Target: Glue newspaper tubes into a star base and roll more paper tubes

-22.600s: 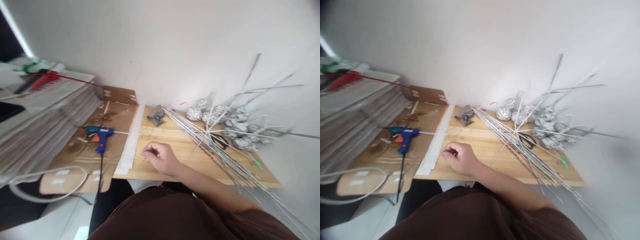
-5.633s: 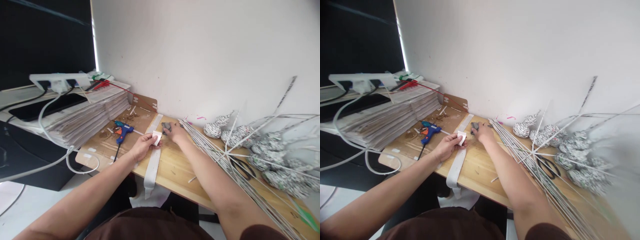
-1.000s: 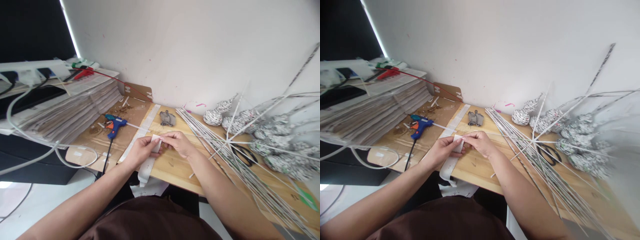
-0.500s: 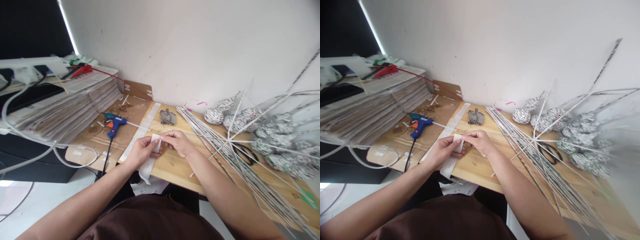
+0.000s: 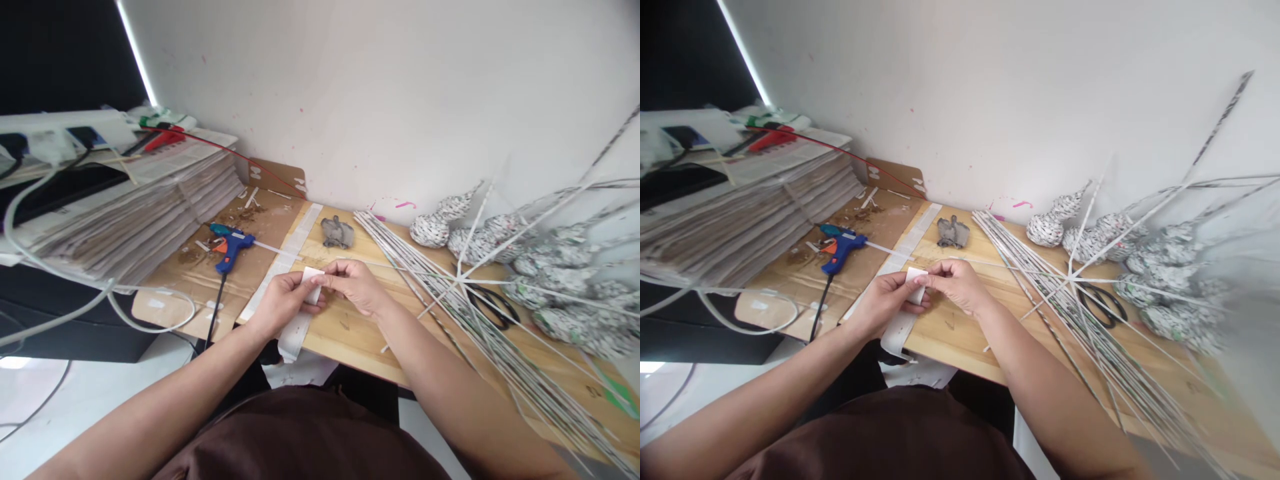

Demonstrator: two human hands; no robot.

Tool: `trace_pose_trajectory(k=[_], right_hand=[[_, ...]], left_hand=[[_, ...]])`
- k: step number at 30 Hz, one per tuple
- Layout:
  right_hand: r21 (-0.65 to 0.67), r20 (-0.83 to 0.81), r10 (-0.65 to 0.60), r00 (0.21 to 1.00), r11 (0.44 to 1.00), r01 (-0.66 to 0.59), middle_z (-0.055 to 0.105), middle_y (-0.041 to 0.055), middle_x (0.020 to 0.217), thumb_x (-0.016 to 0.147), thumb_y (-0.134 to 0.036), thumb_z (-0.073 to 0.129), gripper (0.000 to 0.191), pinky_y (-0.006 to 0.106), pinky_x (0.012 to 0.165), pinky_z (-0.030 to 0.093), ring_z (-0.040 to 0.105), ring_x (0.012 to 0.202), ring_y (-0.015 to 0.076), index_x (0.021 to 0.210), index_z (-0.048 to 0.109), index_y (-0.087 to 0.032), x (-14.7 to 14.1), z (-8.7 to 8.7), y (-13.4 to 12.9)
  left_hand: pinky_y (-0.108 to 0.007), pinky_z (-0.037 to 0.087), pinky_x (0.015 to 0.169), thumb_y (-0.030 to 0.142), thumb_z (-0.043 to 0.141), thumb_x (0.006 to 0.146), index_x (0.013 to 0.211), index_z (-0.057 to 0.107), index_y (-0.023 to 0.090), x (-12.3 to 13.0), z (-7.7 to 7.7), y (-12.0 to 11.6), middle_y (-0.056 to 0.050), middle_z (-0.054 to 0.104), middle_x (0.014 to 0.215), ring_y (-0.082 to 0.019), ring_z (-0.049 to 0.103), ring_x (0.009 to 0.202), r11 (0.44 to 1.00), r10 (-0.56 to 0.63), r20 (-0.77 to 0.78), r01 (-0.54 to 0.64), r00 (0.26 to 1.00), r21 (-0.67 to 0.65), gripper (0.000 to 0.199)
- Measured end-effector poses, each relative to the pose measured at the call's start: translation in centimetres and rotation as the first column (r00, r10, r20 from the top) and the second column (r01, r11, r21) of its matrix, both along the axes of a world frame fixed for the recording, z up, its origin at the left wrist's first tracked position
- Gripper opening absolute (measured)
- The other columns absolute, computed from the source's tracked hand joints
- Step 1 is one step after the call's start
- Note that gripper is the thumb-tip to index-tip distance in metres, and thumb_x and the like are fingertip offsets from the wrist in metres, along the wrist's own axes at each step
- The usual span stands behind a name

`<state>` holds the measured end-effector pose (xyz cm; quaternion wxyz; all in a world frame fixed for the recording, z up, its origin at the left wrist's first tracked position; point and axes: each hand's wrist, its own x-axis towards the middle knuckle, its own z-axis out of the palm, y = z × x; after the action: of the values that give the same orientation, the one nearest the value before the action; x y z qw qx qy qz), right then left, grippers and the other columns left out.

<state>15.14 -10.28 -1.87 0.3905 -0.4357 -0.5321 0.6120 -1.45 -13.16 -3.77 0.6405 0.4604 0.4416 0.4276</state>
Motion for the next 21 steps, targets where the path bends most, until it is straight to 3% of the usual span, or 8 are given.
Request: trace_pose_trajectory(k=[7,21], right_hand=[[0.014,0.027,0.048,0.999,0.999,-0.048,0.059,-0.0018,0.058,0.07,-0.036,0.076,0.024,0.021,0.046,0.032,0.045,0.047,0.0062,0.078,0.073,-0.013,0.18,0.38,-0.1],[0.097,0.101,-0.01,0.995,0.995,0.0,0.059,-0.0018,0.054,0.071,-0.028,0.07,0.014,0.021,0.046,0.033,0.046,0.046,0.0071,0.074,0.071,-0.014,-0.08,-0.09,-0.07]], left_hand=[[-0.028,0.058,0.066,0.045,0.067,0.079,0.094,0.071,0.014,-0.12,-0.14,0.16,-0.006,0.073,0.078,-0.018,0.068,0.071,1.0,-0.014,0.012,0.014,1.0,0.01,0.034],[-0.033,0.058,0.071,0.048,0.067,0.078,0.089,0.071,0.014,-0.04,0.11,-0.09,-0.007,0.072,0.076,-0.019,0.069,0.072,1.0,-0.002,-0.031,0.003,1.0,0.01,0.035]])
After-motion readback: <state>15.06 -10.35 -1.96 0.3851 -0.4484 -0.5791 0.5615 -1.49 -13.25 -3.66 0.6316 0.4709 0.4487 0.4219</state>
